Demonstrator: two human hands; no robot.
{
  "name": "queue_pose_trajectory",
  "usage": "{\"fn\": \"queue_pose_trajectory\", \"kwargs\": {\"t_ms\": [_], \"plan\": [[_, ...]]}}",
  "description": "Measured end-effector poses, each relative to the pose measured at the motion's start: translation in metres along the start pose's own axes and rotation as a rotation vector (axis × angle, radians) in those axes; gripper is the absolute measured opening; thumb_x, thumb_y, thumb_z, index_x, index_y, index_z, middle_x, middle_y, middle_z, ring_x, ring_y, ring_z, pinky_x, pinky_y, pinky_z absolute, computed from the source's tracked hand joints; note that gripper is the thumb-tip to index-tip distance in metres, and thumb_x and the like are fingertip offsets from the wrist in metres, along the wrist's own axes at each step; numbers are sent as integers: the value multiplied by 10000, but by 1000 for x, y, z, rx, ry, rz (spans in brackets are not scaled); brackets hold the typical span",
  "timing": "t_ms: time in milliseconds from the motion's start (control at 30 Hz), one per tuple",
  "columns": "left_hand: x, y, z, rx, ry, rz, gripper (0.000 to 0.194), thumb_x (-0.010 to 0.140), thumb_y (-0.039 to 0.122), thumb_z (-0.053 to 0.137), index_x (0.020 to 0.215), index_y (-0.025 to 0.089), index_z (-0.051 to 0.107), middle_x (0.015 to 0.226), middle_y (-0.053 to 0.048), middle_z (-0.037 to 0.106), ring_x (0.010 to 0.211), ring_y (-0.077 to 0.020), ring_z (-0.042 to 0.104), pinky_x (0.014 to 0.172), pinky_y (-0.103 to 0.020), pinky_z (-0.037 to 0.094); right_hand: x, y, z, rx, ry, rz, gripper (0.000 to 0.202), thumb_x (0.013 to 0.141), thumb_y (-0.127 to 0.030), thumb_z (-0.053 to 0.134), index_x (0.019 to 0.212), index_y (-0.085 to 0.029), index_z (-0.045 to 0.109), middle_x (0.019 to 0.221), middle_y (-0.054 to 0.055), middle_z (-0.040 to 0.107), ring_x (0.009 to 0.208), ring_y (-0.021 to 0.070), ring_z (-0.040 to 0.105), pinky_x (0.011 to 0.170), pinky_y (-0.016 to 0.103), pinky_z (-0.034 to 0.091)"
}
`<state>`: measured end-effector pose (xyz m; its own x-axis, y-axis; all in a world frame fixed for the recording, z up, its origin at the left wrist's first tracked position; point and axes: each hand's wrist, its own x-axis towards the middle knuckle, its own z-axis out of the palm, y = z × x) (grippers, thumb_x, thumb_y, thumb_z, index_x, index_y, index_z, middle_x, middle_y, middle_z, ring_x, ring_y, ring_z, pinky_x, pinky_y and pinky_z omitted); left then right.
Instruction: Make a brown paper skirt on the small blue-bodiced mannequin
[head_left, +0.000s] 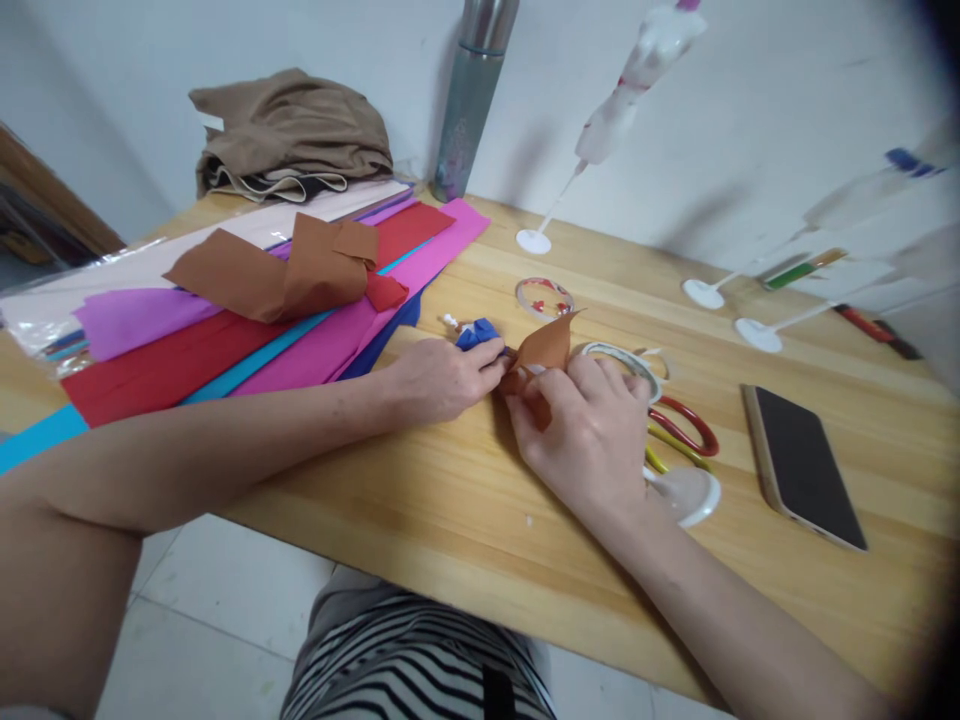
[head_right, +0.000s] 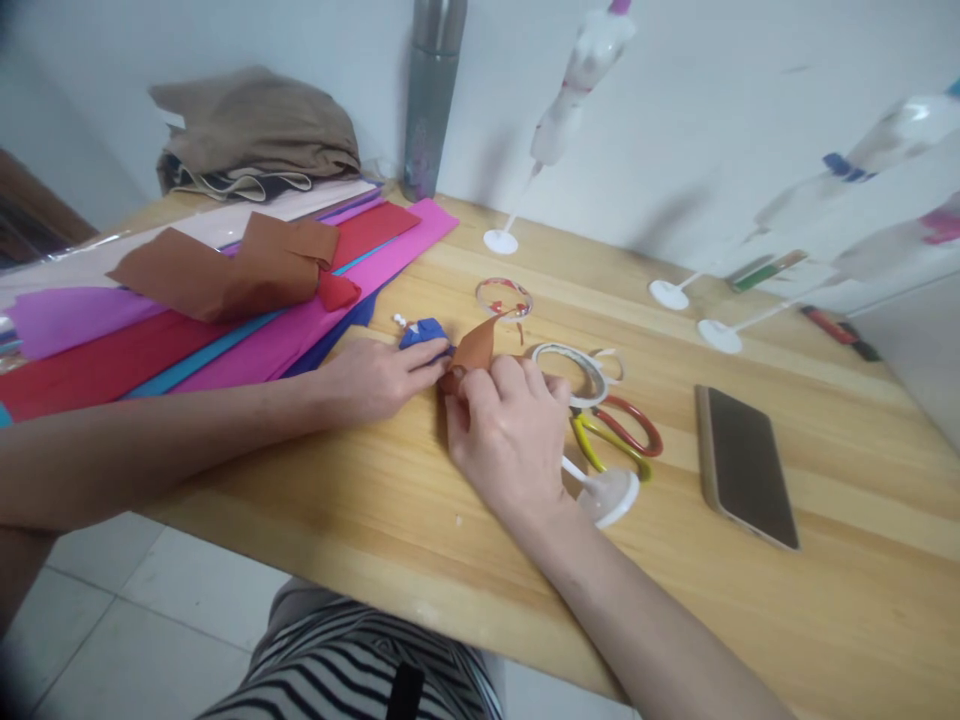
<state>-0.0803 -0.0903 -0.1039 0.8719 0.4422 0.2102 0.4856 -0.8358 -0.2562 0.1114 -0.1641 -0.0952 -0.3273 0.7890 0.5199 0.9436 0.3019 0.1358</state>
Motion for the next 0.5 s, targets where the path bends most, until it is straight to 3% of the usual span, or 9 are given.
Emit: {"fn": "queue_pose_trajectory", "kwargs": {"t_ms": [200,500], "plan": [[0,1,1,16,9,1,437,1007,121,428,1395,118,629,1376,-157,697,886,-184,741,544,-297,464,1,0,-4,30,71,-33,254,1005,-259,593,755,-222,619,743,75,608,753,245,572,656,374,286],[-1,0,1,4,14,2,466,991,106,436,1418,119,623,1373,-161,697,868,-175,735,543,-288,466,14,13,-18,103,1,-96,225,962,-171,594,744,-219,623,749,66,624,746,232,548,688,372,285]]}}
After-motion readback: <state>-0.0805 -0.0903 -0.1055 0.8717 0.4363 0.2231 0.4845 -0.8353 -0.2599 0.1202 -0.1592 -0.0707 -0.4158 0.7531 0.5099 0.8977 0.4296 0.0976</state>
